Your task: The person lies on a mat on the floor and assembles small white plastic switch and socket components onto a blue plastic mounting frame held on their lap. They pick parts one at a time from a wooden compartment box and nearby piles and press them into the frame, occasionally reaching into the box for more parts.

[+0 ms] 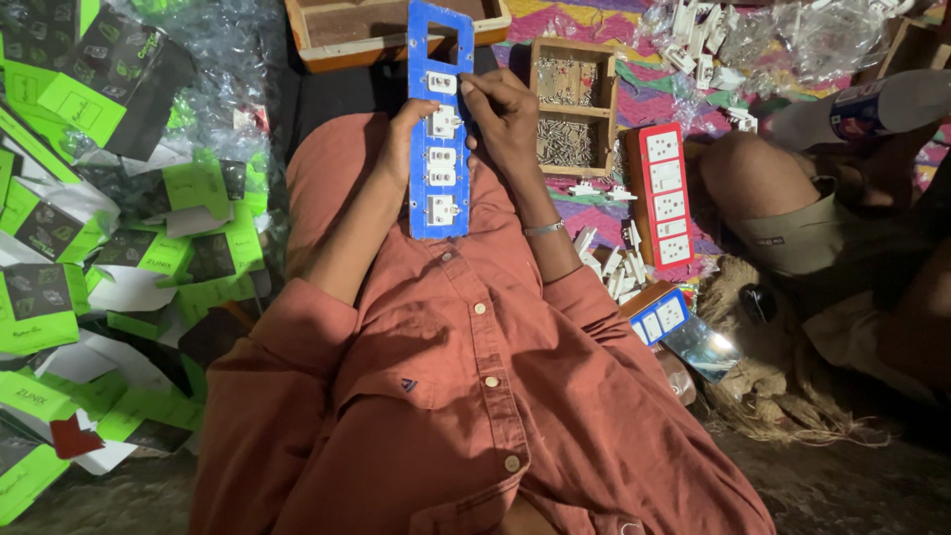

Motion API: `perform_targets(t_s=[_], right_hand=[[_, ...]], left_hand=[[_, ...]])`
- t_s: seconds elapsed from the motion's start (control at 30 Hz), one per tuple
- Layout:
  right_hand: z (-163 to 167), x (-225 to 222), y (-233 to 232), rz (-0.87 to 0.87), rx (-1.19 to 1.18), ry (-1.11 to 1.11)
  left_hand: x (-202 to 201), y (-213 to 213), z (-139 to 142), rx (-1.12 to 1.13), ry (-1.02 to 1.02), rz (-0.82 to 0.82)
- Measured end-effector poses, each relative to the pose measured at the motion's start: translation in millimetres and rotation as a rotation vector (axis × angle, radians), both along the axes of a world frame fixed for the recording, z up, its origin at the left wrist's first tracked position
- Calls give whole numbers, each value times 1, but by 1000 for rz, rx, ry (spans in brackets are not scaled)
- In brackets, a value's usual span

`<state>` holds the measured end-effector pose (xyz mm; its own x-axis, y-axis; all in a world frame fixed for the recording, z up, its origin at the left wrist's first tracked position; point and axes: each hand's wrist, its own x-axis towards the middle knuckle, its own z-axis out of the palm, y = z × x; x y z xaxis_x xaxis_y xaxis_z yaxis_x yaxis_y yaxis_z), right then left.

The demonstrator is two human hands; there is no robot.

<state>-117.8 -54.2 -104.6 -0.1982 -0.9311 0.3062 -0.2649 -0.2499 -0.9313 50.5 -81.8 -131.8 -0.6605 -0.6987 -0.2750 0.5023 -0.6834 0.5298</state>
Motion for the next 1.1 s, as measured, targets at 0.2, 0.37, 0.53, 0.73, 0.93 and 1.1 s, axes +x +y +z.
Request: perform_targets(t_s=[0.2,0.37,0.53,0.73,0.93,1.1], right_hand=[[8,1,0,20,-98,66],[16,9,3,0,64,-77],[16,12,4,-82,-198,310],[11,7,7,-77,-181,314],[6,3,5,-22,-167,205],[3,2,3,-9,-176,213]], left_hand=[[0,1,1,0,39,-9],[0,-1,-3,14,16,-15],[0,0,-5,28,14,-21],[1,-1,-2,57,3,-44],[1,1,1,10,22,-56],[0,3,0,48,45,-68]])
